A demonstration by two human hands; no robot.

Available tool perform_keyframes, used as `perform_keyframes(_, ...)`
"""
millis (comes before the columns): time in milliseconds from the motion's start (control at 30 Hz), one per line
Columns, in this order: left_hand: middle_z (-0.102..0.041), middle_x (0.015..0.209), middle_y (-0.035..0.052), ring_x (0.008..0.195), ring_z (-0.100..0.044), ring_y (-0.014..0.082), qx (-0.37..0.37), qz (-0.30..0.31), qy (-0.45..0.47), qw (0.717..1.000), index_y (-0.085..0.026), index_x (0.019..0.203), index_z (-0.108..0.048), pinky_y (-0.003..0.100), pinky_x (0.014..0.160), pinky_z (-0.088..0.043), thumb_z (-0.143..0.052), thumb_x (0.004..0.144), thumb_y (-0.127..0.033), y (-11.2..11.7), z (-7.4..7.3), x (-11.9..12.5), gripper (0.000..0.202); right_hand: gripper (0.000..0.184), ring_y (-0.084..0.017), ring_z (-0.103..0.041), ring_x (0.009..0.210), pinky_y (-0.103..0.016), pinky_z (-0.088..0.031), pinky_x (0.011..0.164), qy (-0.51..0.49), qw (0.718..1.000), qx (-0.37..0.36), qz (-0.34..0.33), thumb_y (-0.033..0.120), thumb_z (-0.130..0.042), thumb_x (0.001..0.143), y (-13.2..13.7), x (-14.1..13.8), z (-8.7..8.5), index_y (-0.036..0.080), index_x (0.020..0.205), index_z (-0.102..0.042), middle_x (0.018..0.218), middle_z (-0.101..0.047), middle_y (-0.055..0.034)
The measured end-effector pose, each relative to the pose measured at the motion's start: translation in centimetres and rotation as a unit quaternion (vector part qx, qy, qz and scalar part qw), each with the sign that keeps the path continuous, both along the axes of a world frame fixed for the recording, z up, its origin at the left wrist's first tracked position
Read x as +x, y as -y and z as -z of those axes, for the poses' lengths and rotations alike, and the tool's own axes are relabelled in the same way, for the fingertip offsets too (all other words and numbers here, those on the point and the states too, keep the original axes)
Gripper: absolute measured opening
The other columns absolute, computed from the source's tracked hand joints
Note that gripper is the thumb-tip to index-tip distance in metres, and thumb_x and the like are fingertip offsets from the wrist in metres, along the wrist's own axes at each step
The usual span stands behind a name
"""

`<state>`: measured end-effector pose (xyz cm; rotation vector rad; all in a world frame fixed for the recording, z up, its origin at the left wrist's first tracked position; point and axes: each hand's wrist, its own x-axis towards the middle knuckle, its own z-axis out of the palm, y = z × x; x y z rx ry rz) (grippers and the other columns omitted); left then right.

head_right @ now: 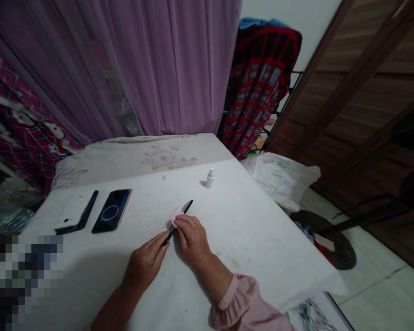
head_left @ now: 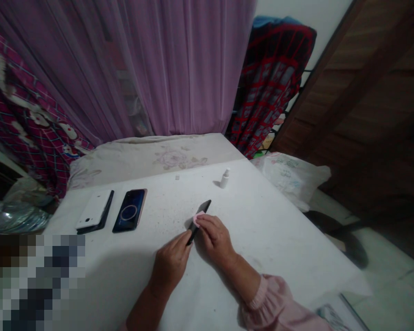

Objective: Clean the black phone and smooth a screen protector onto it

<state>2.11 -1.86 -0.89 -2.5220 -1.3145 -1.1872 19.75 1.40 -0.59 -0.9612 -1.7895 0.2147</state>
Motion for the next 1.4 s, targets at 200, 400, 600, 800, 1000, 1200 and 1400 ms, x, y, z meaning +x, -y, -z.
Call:
perform_keyframes(200,-0.076,0.106,0.0086,0.092,-0.074,0.0189,0.006,0.000,0.012,1.000,-0.017,0.122,-0.063,0.027,0.084,-0.060,-0.049,0.097,-0.020,-0.1,0.0,-0.1,0.028,0.025,-0.021,-0.067,0.099,-0.038,-0.055,0.089,-0.042,0.996,-0.042,0.069,0.021,-0.050,0.092,-4.7,1.8,0.1,0.022,0.103,-0.072,0.103,-0.073,-0.0102)
perform_keyframes(400,-0.076,0.105,0.0077,0.091,-0.074,0.0186,-0.020,-0.011,0.041,0.999,-0.018,0.119,-0.063,0.028,0.083,-0.060,-0.049,0.097,-0.022,-0.2,-0.1,-0.1,0.026,0.030,-0.021,-0.068,0.092,-0.036,-0.053,0.087,-0.195,0.962,-0.164,0.096,0.038,-0.051,0.091,-6.7,0.5,0.4,0.021,0.101,-0.074,0.100,-0.075,-0.0075)
perform_keyframes(600,-0.077,0.098,0.0078,0.084,-0.075,0.0190,-0.055,-0.050,0.076,0.994,-0.018,0.114,-0.065,0.026,0.076,-0.060,-0.049,0.097,-0.027,-0.3,0.1,-0.4,0.025,0.043,-0.018,-0.064,0.072,-0.030,-0.051,0.070,-0.228,0.927,-0.284,0.089,0.048,-0.048,0.087,-8.1,-0.5,1.2,0.018,0.101,-0.074,0.079,-0.073,-0.0043)
perform_keyframes(800,-0.077,0.093,0.0046,0.081,-0.074,0.0186,-0.152,-0.090,0.155,0.972,-0.022,0.109,-0.066,0.026,0.073,-0.059,-0.049,0.094,-0.031,-0.3,0.8,-0.7,0.025,0.034,-0.020,-0.063,0.066,-0.031,-0.049,0.067,-0.197,0.924,-0.314,0.089,0.047,-0.055,0.081,-8.8,-0.2,2.0,0.021,0.084,-0.076,0.068,-0.071,-0.0030)
perform_keyframes(1000,-0.076,0.086,0.0041,0.074,-0.073,0.0202,-0.304,-0.109,0.351,0.879,-0.021,0.101,-0.065,0.029,0.063,-0.060,-0.051,0.089,-0.050,-1.4,2.2,-1.6,0.034,0.021,-0.023,-0.064,0.074,-0.033,-0.050,0.070,-0.235,0.916,-0.316,0.074,0.045,-0.067,0.073,-8.6,-0.1,1.9,0.025,0.077,-0.075,0.074,-0.074,-0.0037)
perform_keyframes(1200,-0.075,0.080,0.0041,0.061,-0.070,0.0191,-0.375,-0.139,0.361,0.842,-0.017,0.121,-0.061,0.027,0.046,-0.054,-0.053,0.085,-0.051,-2.9,2.5,-3.1,0.050,0.038,-0.014,-0.056,0.054,-0.024,-0.042,0.046,-0.349,0.860,-0.371,0.019,0.046,-0.065,0.073,-7.9,1.2,1.9,0.018,0.098,-0.071,0.066,-0.067,-0.0016)
perform_keyframes(1400,-0.075,0.088,0.0065,0.071,-0.070,0.0215,-0.269,-0.231,0.042,0.934,-0.020,0.119,-0.068,0.032,0.065,-0.053,-0.050,0.090,-0.036,-3.0,0.2,-4.4,0.037,0.042,-0.011,-0.050,0.048,-0.020,-0.035,0.040,-0.431,0.801,-0.411,-0.059,0.051,-0.074,0.067,-7.2,2.1,1.2,0.016,0.090,-0.068,0.064,-0.064,-0.0017)
